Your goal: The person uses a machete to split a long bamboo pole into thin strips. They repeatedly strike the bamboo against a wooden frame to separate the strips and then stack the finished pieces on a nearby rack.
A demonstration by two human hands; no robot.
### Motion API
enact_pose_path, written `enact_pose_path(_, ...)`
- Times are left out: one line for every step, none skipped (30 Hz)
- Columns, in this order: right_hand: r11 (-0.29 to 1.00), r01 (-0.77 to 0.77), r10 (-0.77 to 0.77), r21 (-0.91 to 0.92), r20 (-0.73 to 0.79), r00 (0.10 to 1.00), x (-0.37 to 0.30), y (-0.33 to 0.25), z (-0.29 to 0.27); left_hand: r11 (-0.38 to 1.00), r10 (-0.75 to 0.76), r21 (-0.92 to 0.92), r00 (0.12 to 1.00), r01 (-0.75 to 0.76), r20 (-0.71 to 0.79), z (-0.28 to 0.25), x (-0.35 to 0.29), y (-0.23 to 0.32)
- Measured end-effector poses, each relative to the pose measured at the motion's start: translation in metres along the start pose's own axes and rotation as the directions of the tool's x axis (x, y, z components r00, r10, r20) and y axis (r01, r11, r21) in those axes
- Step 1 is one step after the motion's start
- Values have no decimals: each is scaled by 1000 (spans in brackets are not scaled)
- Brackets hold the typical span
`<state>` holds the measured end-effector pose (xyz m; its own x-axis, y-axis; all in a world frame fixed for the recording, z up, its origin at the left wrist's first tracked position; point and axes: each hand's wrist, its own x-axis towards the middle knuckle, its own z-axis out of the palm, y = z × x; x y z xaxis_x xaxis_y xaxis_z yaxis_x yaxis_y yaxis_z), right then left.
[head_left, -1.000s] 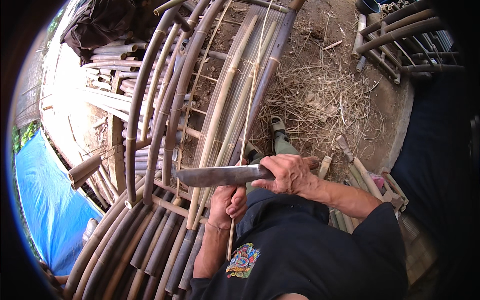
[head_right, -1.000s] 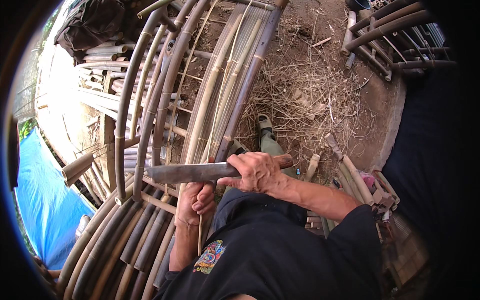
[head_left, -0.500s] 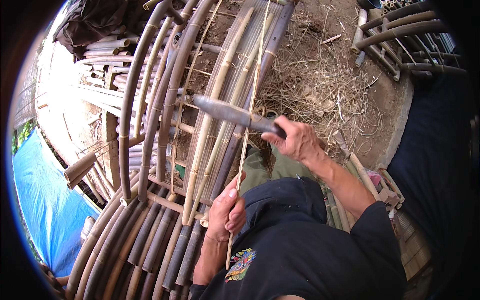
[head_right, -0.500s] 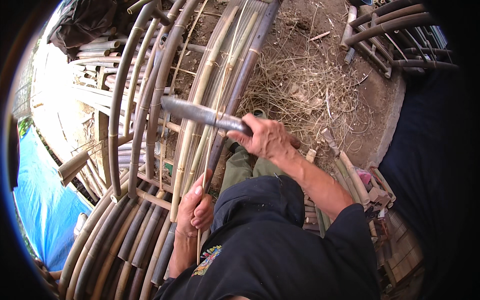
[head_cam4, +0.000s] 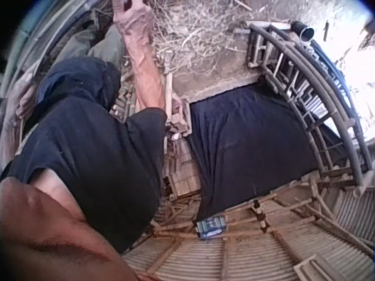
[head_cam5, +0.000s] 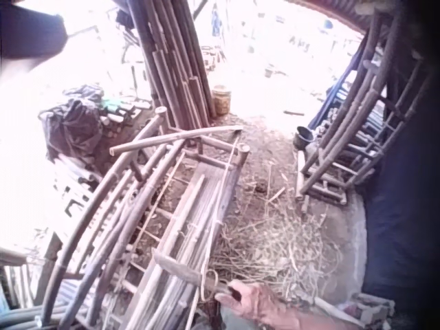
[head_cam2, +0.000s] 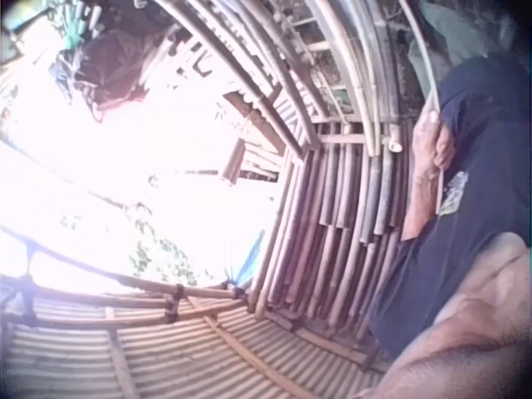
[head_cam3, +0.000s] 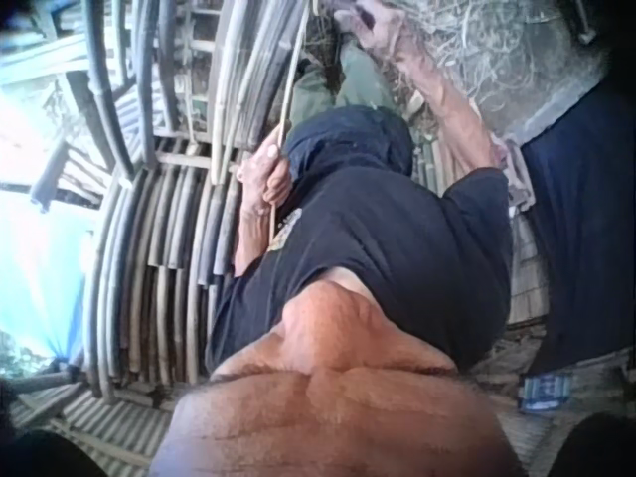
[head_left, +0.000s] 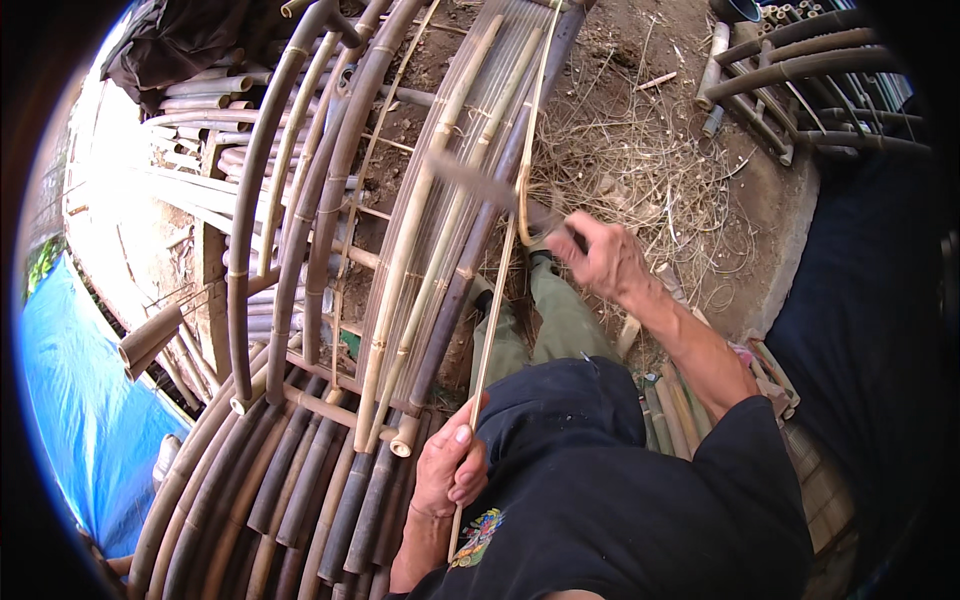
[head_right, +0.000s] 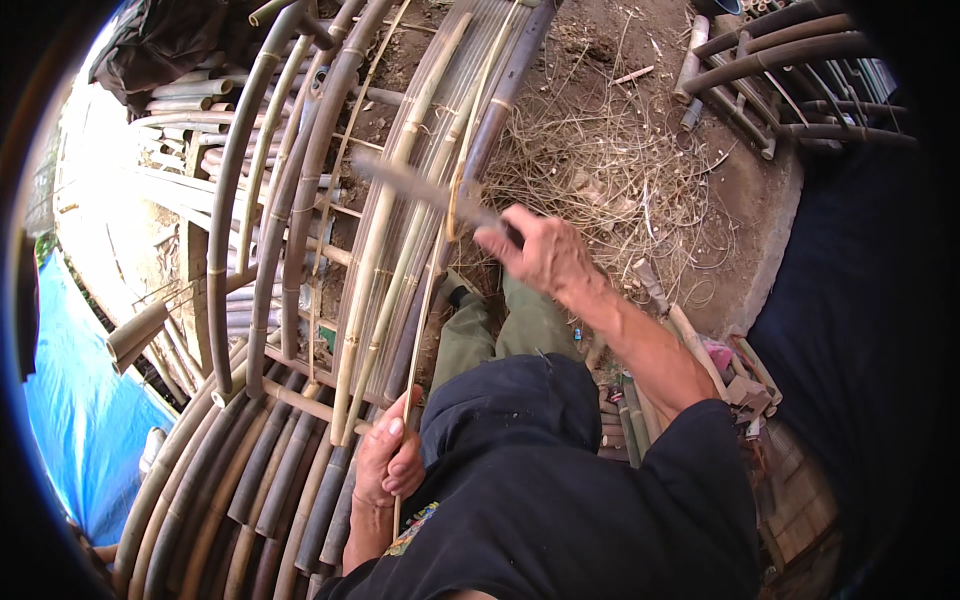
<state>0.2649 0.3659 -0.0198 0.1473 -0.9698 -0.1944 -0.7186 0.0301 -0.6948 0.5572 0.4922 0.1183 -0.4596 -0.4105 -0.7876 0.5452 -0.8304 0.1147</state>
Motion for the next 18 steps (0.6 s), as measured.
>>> enact_pose_path(993,102,-101,-51,22,995,-9,-25,0,1000,13,-17,1000,-13,-8,2,4,1)
enact_pose_path(984,180,-180,4,32,983,-24,-42,7,999,20,-25,1000,-20,-12,4,8,4)
enact_pose_path(971,237,-239,38,64,969,-36,-61,8,1000,17,-10,1000,-17,-15,6,9,6)
enact_pose_path(961,273,-274,53,24,961,-49,-71,14,1000,19,1,1000,-19,-19,9,9,7)
enact_pose_path(949,308,-308,67,-18,951,-56,-77,18,1000,20,12,1000,-20,-24,11,10,8)
enact_pose_path(952,300,-300,62,-14,954,-55,-74,17,999,31,21,999,-31,-30,10,12,6)
enact_pose_path(955,292,-292,56,-11,956,-52,-70,16,999,35,35,999,-34,-36,11,12,6)
enact_pose_path(957,284,-284,51,-9,959,-47,-68,15,998,38,49,998,-36,-42,13,11,6)
enact_pose_path(976,219,-220,15,6,976,-43,-67,12,997,42,63,998,-39,-48,14,10,6)
enact_pose_path(989,151,-151,2,26,988,-35,-57,8,996,37,77,998,-32,-55,14,10,4)
enact_pose_path(997,73,-72,-10,42,997,-30,-45,6,995,23,96,998,-17,-64,14,7,3)
enact_pose_path(991,131,-134,-41,-77,988,-27,-38,9,993,11,115,997,-2,-73,13,5,2)
enact_pose_path(994,112,-112,-6,-41,993,-28,-39,9,994,20,105,998,-13,-64,12,6,2)
enact_pose_path(995,92,-92,28,-4,996,-29,-42,9,995,30,95,998,-24,-56,10,7,2)
enact_pose_path(996,71,-73,62,34,997,-30,-45,8,996,40,84,998,-35,-47,9,7,1)
enact_pose_path(989,122,-127,85,62,990,-37,-53,7,995,47,91,998,-42,-44,10,11,4)
enact_pose_path(980,195,-197,30,53,979,-46,-62,9,995,48,94,998,-43,-50,10,11,5)
enact_pose_path(967,255,-254,14,-40,966,-46,-63,16,994,49,98,997,-44,-56,10,10,6)
